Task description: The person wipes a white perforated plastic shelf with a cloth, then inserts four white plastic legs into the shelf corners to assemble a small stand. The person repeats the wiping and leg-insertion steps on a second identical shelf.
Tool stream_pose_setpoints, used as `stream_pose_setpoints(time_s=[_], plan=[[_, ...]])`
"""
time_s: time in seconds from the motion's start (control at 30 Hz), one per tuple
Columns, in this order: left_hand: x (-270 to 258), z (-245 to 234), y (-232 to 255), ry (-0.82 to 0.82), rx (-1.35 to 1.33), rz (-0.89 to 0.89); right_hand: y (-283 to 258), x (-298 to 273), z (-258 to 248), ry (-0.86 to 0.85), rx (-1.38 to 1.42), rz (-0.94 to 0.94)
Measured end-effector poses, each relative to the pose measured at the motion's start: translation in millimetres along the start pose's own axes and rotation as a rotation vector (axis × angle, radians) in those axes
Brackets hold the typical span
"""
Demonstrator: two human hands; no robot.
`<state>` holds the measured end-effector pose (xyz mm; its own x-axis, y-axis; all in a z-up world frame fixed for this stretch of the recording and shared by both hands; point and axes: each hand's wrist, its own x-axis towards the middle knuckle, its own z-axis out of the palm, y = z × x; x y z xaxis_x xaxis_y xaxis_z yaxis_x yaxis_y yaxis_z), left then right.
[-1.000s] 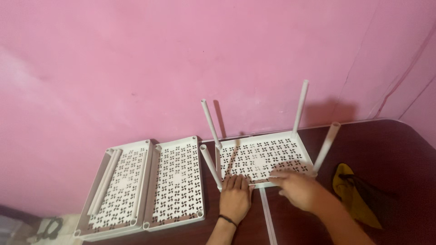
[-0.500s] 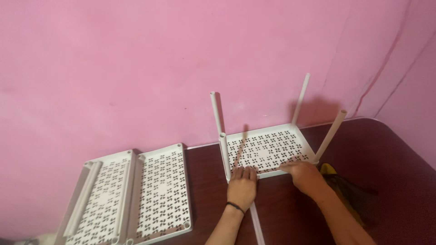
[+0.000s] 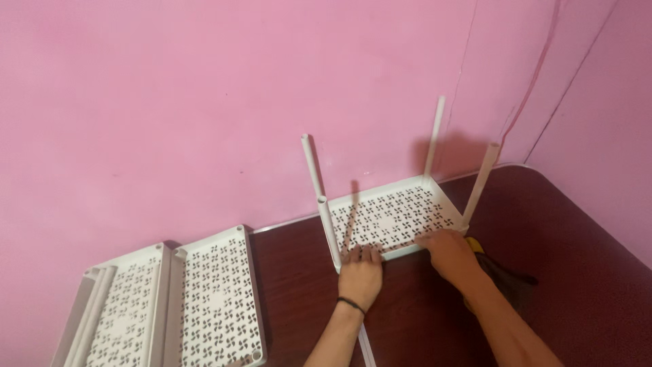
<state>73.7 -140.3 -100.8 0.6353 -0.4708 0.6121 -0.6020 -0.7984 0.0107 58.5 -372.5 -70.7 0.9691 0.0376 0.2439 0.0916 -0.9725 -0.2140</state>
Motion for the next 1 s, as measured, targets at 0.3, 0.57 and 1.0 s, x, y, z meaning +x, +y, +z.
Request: stream_pose_setpoints(time_s=[0.3, 0.57, 1.0], plan=[[10, 26, 15, 0.024, 0.012, 0.046, 11, -12, -22, 0.015, -0.011, 0.048], [10, -23, 16, 0.033, -0.194, 0.084, -43, -59, -70, -0.281, -0.366, 0.397], [-110, -167, -142, -0.327, 0.096, -0.673, -114, -59, -65, -0.734, -0.283, 0.101]])
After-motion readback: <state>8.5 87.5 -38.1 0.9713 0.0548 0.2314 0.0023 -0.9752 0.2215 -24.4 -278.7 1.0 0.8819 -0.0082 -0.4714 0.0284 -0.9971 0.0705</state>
